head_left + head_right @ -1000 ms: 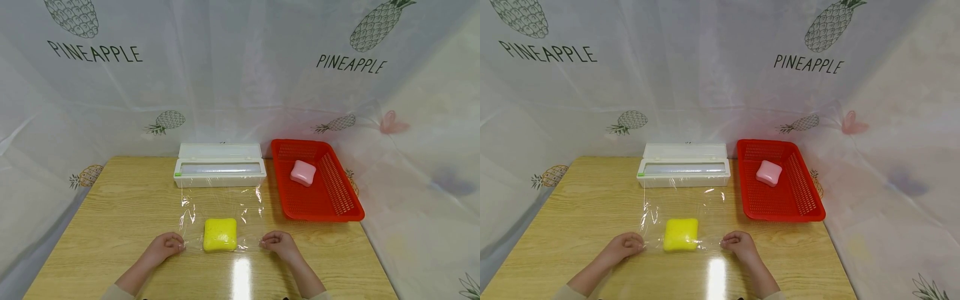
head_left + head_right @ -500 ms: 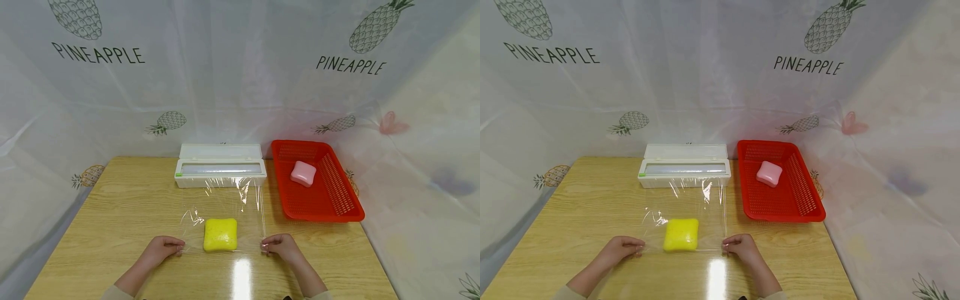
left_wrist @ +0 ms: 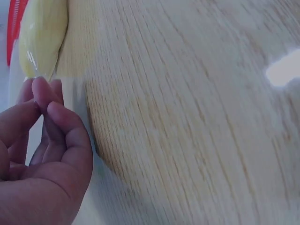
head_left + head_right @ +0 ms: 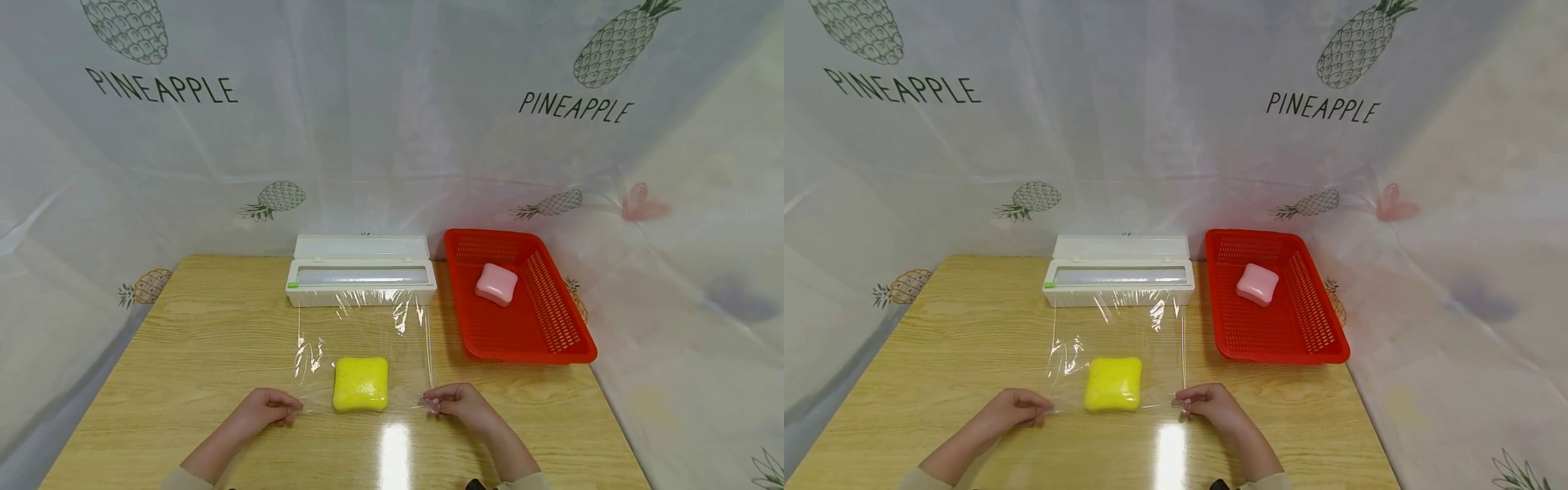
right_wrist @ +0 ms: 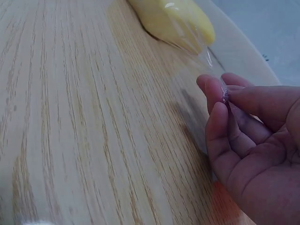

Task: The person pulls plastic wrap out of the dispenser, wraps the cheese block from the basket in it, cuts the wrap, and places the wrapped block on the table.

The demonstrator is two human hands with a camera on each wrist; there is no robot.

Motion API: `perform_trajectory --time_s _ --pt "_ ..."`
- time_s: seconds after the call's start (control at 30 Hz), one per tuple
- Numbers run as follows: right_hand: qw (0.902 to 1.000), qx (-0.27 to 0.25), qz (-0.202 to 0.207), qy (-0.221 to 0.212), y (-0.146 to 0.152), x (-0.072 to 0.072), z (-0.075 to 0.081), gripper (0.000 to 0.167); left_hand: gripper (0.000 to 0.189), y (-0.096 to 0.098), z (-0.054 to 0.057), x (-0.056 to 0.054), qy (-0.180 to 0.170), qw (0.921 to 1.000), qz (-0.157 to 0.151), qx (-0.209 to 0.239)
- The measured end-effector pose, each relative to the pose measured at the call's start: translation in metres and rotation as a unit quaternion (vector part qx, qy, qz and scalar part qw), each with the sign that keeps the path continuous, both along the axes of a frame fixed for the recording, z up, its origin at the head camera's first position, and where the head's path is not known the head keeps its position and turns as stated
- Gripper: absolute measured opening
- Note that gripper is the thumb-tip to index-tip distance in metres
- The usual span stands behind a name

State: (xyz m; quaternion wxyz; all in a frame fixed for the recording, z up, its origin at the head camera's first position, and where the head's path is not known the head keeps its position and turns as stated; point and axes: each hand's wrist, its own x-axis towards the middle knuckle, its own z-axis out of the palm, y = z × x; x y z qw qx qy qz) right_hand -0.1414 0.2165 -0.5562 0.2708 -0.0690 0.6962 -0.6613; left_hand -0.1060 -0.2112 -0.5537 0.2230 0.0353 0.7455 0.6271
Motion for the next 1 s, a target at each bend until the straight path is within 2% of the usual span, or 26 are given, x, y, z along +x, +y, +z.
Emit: perform_trajectory --time_s 0.17,0.3,0.4,0.5,0.7,0.8,0.87,0.93,1.0 --pt "0.9996 0.008 0.028 0.006 0.003 -0.002 -0.001 0.027 0.021 0.0 0.002 -0.002 0.007 0.9998 -0.016 -0.01" --pt "0.9978 -0.005 0.065 0.011 0.007 -0.004 -0.002 0.036 0.031 0.0 0.006 -0.003 0.017 0.9995 -0.017 -0.021" --pt "0.9967 -0.014 0.077 0.023 0.008 -0.006 -0.003 0.039 0.028 0.0 0.008 -0.002 0.018 0.9993 -0.016 -0.028" --pt "0.997 -0.002 0.062 0.046 0.007 -0.006 -0.004 0.036 0.023 0.001 0.007 -0.002 0.022 0.9991 -0.009 -0.036" --pt "0.995 0.037 -0.01 0.092 -0.003 -0.005 -0.001 0.023 0.026 0.004 0.007 -0.001 0.05 0.9948 0.019 -0.087" --pt "0.9871 0.044 -0.026 0.152 -0.009 0.0 0.008 0.017 0.022 0.005 0.007 -0.003 0.084 0.9912 0.026 -0.099" --pt "0.9762 0.036 -0.034 0.211 -0.012 0.002 0.011 0.014 0.016 0.006 0.007 -0.003 0.114 0.9875 0.035 -0.104" --pt "0.9649 0.026 -0.046 0.257 -0.015 0.006 0.019 0.011 0.01 0.007 0.006 -0.003 0.156 0.9808 0.051 -0.105" --pt "0.9537 0.014 -0.061 0.294 -0.017 0.007 0.019 0.009 0.007 0.009 0.006 -0.002 0.195 0.9722 0.072 -0.107"
